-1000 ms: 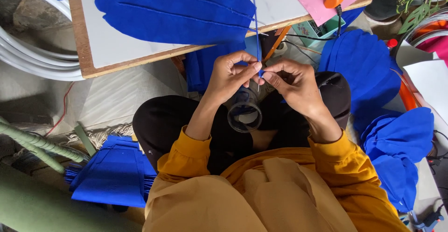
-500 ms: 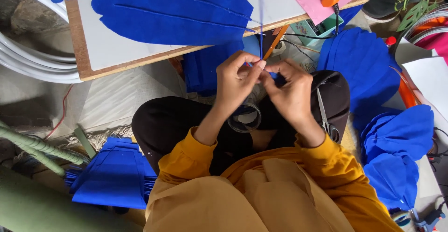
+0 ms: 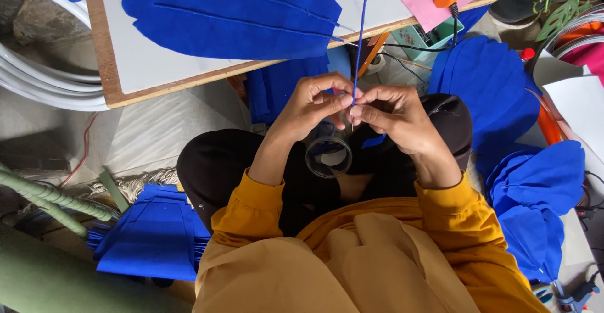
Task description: Applying hot glue to blue fabric petals and attaching thin blue sticks to create veins.
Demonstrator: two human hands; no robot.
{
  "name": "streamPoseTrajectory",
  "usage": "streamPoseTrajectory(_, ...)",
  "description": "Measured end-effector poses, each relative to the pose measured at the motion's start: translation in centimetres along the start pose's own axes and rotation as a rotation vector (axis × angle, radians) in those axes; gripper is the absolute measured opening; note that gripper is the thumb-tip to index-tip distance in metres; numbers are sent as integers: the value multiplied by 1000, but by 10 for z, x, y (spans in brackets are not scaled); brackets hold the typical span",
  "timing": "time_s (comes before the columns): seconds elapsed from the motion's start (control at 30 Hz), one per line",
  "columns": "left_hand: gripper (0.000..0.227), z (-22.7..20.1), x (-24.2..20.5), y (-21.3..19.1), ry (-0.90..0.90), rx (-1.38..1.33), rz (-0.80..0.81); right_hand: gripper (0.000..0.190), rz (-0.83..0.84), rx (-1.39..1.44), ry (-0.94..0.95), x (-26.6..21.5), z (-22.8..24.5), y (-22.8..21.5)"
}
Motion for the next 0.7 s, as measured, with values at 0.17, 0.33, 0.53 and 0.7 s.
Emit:
streamPoseTrajectory(0.17, 9, -3, 3, 3, 28, -3, 29, 1, 18, 50, 36, -1, -1, 0)
streamPoseTrajectory(0.33, 10, 1, 3, -5, 45, -19, -1, 6, 34, 43, 64, -3, -8, -3)
streamPoseTrajectory(0.53, 9, -4, 3, -8, 97, 16, -29, 5, 27, -110, -56, -2, 10, 5)
streamPoseTrajectory(0.7, 7, -8, 3, -8, 153, 134, -63, 3, -23, -378, -219, -5, 36, 13)
Point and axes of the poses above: each hand's wrist, its own x-axis towards the middle knuckle, its own y-axis out of the palm, z = x × y, the point moved 10 cm from there along x, towards the middle knuckle, and after that the axes turned 9 degrees about x, right-handed, at the moved point
